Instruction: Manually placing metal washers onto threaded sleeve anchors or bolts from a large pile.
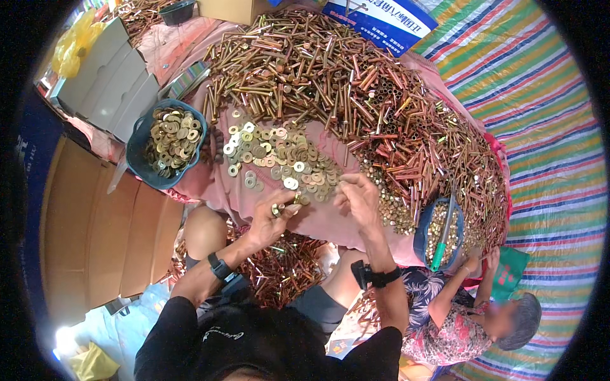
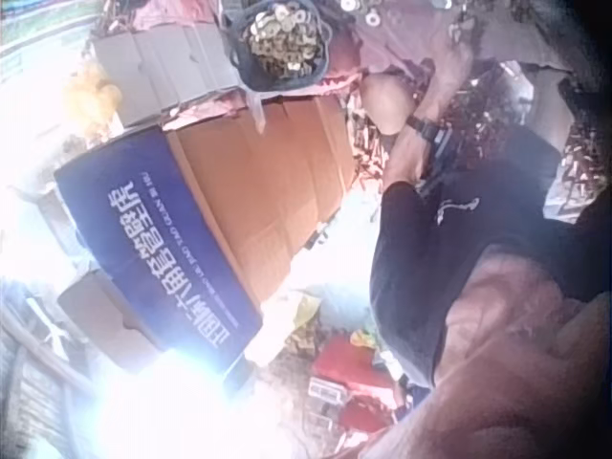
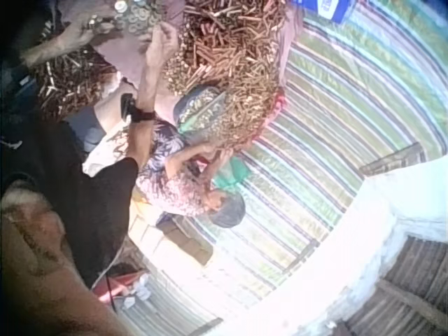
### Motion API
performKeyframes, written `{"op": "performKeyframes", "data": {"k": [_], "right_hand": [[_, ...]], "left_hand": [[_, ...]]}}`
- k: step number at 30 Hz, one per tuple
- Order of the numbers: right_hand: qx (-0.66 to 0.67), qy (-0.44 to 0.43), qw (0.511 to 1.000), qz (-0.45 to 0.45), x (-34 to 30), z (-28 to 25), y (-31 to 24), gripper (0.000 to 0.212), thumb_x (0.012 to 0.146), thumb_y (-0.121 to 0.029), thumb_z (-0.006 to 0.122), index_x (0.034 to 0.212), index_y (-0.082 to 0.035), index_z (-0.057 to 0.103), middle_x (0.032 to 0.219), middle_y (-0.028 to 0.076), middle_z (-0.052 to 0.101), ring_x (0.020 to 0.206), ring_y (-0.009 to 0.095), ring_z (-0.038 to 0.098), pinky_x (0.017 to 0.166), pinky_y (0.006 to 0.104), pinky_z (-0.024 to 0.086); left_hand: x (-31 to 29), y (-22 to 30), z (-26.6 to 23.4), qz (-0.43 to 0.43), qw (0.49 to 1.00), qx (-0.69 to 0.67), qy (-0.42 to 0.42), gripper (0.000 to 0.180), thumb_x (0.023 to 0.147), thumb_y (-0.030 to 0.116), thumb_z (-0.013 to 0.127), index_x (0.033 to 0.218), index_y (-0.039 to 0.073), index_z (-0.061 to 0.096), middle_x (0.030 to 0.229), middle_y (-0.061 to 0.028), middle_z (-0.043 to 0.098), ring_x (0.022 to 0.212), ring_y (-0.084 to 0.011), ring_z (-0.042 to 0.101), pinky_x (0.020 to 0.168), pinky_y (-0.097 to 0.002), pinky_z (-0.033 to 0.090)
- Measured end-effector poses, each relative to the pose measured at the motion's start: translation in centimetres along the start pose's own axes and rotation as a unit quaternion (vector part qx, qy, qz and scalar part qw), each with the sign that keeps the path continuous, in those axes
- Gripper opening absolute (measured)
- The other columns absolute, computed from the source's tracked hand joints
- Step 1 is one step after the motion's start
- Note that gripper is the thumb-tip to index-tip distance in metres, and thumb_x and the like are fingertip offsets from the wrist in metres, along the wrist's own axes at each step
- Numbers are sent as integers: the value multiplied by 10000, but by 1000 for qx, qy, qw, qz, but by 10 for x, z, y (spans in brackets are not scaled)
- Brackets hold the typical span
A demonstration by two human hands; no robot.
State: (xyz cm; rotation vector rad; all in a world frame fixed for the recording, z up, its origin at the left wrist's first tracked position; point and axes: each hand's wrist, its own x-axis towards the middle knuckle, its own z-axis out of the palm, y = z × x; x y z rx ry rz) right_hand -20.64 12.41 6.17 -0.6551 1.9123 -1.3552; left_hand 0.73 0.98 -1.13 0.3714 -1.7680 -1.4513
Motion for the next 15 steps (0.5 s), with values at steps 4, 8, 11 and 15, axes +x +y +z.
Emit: {"op": "performKeyframes", "data": {"k": [4,8,11,15], "right_hand": [[209,-95,973,12,-22,21,-5,324,1037,-95,604,1311,77,596,1038,173,722,781,211,728,682,304,597],[213,-128,969,-16,-29,31,-2,390,1043,-149,631,1403,-7,586,1074,120,732,843,162,716,639,238,534],[177,-136,974,-33,-29,31,0,375,1045,-156,632,1395,-26,597,1085,111,736,829,157,711,630,230,524],[153,-125,979,-39,-32,38,-3,359,1036,-151,645,1372,-27,615,1073,92,734,816,139,698,623,225,514]], "left_hand": [[0,-4,2,20,1000,-2,-1,290,953,30,648,1239,-5,680,926,-144,679,802,-269,656,729,-359,527],[-2,-12,6,32,999,-12,8,306,947,13,625,1249,-5,672,915,-143,670,798,-272,655,726,-360,528],[-3,-14,5,37,999,-18,10,309,939,7,619,1242,-7,674,905,-145,666,800,-276,655,724,-359,528],[-3,-12,3,32,999,-9,-3,341,902,-25,602,1236,-12,670,912,-149,669,809,-290,660,732,-368,530]]}}
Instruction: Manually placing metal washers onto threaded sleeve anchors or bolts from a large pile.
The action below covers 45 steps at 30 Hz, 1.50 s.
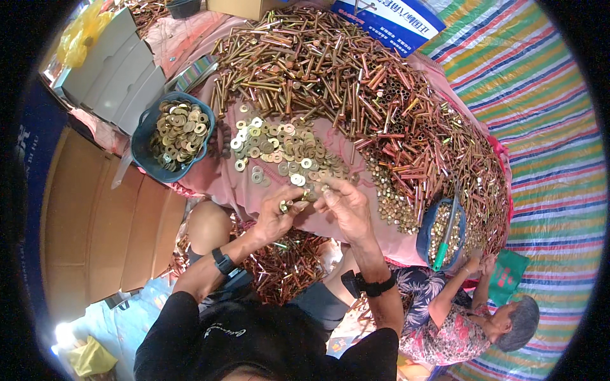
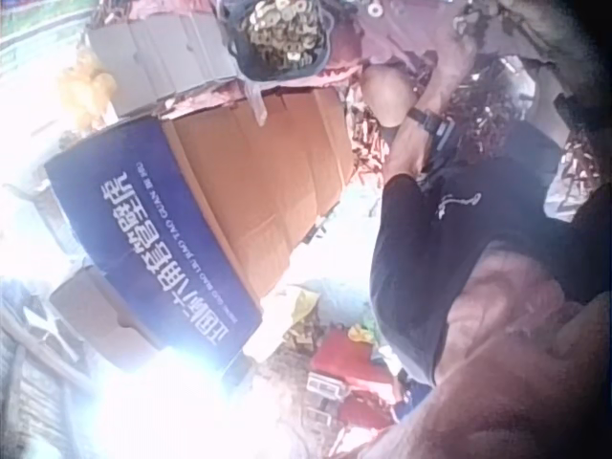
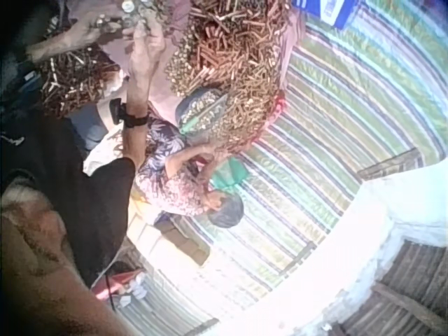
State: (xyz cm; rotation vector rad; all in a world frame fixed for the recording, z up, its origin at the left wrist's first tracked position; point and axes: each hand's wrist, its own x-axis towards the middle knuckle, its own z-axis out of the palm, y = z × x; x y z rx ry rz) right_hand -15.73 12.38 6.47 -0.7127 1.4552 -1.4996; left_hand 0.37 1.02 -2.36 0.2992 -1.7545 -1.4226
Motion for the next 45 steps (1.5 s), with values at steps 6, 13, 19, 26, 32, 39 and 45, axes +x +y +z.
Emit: {"op": "performKeyframes", "data": {"k": [6,13,19,26,32,39,45], "right_hand": [[-160,-29,985,-60,1,22,-11,311,1025,-127,650,1306,8,657,1050,67,719,860,106,668,714,209,509],[-386,-38,880,-276,8,28,-17,242,964,-74,704,1188,19,702,980,110,677,886,157,660,756,298,528],[-288,7,945,-154,3,22,3,237,929,-109,765,1124,12,704,943,99,663,845,160,642,750,302,525],[-379,7,894,-240,-2,39,-18,263,937,-175,787,1068,32,690,968,94,669,800,122,634,719,283,517],[-171,97,976,-88,-12,50,-6,255,921,-201,807,1042,-5,698,971,86,666,777,115,637,689,282,518],[-348,43,924,-155,-13,31,2,271,931,-206,798,1065,-4,676,976,99,698,818,108,655,683,282,531],[-170,104,970,-136,-21,16,14,242,958,-188,771,1070,4,674,927,69,714,793,107,671,661,245,532]], "left_hand": [[0,-6,1,33,999,-10,0,455,808,-87,571,1248,-15,660,959,-162,681,847,-315,668,775,-379,538],[-2,-3,0,-1,1000,-31,-6,468,790,-131,554,1228,-4,664,968,-161,667,851,-313,672,794,-375,544],[1,4,-3,-22,999,-9,-28,245,902,-38,691,1146,-23,694,948,-141,690,822,-266,664,729,-344,525],[0,5,-4,-9,999,-35,0,337,856,-68,596,1169,5,695,861,-121,646,779,-272,629,718,-361,512],[2,11,-6,-28,999,-20,-20,281,874,-91,643,1133,-8,714,857,-105,647,764,-218,621,671,-333,488],[2,6,-7,-18,998,-19,-48,330,864,-22,641,1185,15,708,908,-132,687,824,-285,637,734,-372,508],[3,6,-2,-119,982,-134,-50,288,1001,125,665,1262,3,662,973,-107,733,807,-198,646,727,-320,512]]}}
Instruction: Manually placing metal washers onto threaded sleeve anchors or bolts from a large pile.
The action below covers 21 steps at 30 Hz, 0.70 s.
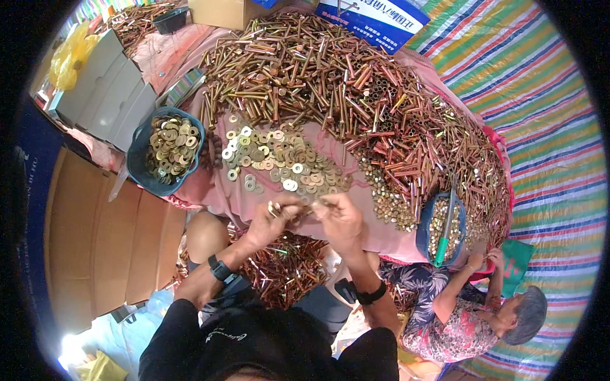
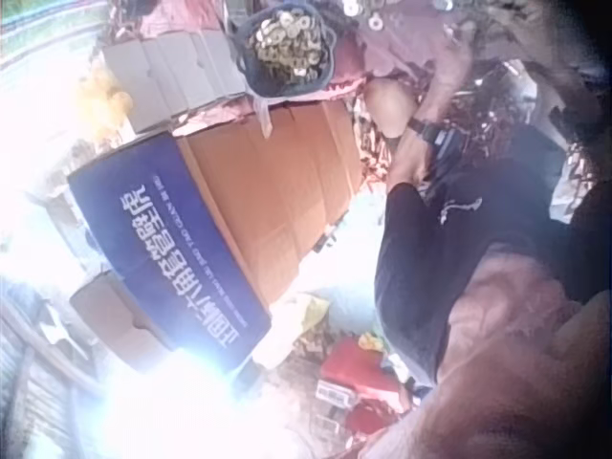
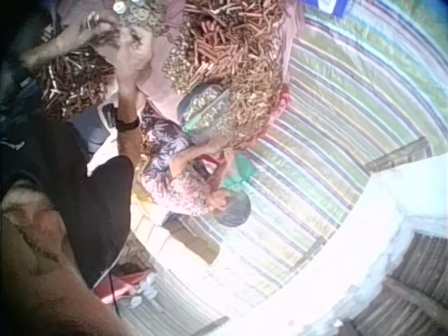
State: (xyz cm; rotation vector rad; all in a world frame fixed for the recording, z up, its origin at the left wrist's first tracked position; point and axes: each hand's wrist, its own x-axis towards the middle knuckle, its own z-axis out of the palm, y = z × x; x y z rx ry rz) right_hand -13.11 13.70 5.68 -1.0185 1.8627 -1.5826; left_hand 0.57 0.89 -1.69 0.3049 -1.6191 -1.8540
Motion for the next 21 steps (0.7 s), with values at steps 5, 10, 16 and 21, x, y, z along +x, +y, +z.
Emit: {"op": "performKeyframes", "data": {"k": [5,10,16,21], "right_hand": [[-37,-58,980,185,5,-51,16,236,975,-218,743,1083,-10,714,820,24,715,702,76,661,610,220,508],[-291,48,956,10,53,-56,28,190,933,-173,727,1011,-5,766,795,124,738,715,185,704,651,296,527],[-423,-12,905,-44,98,-61,44,253,895,-222,737,1026,-9,776,955,225,708,929,395,689,829,453,530],[-456,2,886,-80,100,-55,45,238,895,-213,738,1018,-13,773,894,205,703,841,376,688,805,469,524]], "left_hand": [[11,-4,5,-79,992,-36,93,415,1035,151,648,1412,2,554,907,-44,686,793,-119,589,742,-288,507],[1,-2,-6,8,993,96,61,461,1020,78,612,1466,15,519,906,-40,652,790,-132,568,749,-298,500],[10,5,0,-107,994,32,20,505,1025,72,617,1517,59,499,1025,-63,699,917,-125,631,846,-284,523],[11,12,2,-123,991,-45,14,484,1034,83,623,1506,63,519,1090,-88,735,1014,-128,663,916,-293,538]]}}
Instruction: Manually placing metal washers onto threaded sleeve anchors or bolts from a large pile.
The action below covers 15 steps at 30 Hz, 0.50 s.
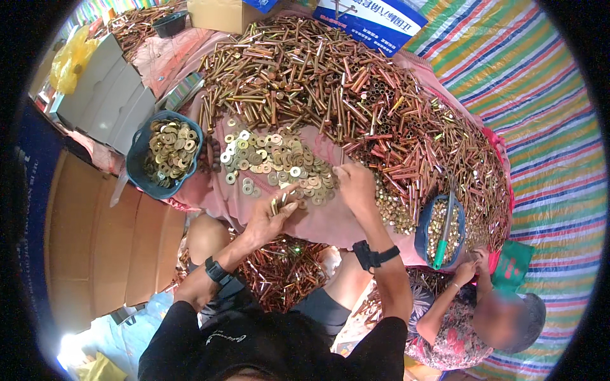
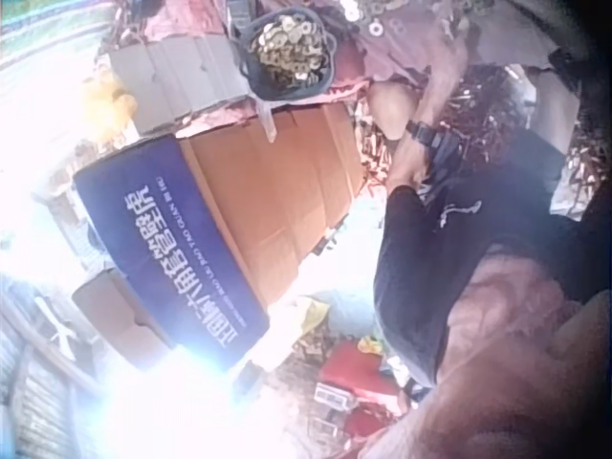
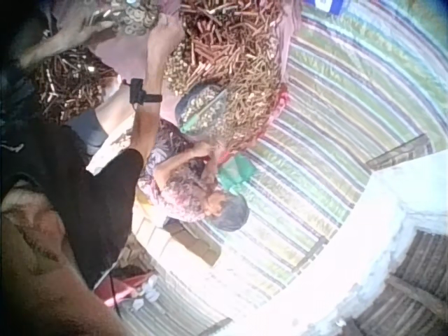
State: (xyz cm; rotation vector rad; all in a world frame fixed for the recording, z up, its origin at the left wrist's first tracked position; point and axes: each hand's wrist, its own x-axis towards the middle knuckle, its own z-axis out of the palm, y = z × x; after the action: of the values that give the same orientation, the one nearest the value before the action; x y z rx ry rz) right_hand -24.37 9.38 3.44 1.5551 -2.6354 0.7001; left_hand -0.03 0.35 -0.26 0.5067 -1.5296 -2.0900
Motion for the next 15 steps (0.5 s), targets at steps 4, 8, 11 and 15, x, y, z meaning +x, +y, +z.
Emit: {"op": "performKeyframes", "data": {"k": [4,8,11,15], "right_hand": [[334,-56,921,194,-18,-13,-23,246,969,-233,716,993,11,739,758,75,690,594,146,607,533,329,466],[523,-153,811,212,-44,-28,-73,264,1003,-291,710,978,-29,721,721,-8,646,523,23,523,410,184,340],[524,-211,804,187,-52,-17,-89,259,1003,-277,715,916,-33,703,724,-5,643,531,34,526,433,191,366],[524,-154,816,190,-56,-9,-105,195,1013,-234,704,943,-52,713,718,-33,621,503,14,504,427,178,325]], "left_hand": [[-5,-3,-8,82,988,131,-21,456,1015,55,639,1465,51,565,1173,-126,729,1036,-150,674,927,-304,539],[-8,0,-2,59,991,124,-10,431,995,53,661,1422,46,605,1178,-148,731,1043,-200,684,921,-314,532],[-6,-5,-5,71,988,135,-15,372,1005,75,658,1373,26,633,1179,-137,735,1040,-175,670,921,-317,525],[-7,3,-5,51,989,139,-31,342,1004,60,645,1341,0,634,1212,-123,725,1085,-169,649,952,-335,522]]}}
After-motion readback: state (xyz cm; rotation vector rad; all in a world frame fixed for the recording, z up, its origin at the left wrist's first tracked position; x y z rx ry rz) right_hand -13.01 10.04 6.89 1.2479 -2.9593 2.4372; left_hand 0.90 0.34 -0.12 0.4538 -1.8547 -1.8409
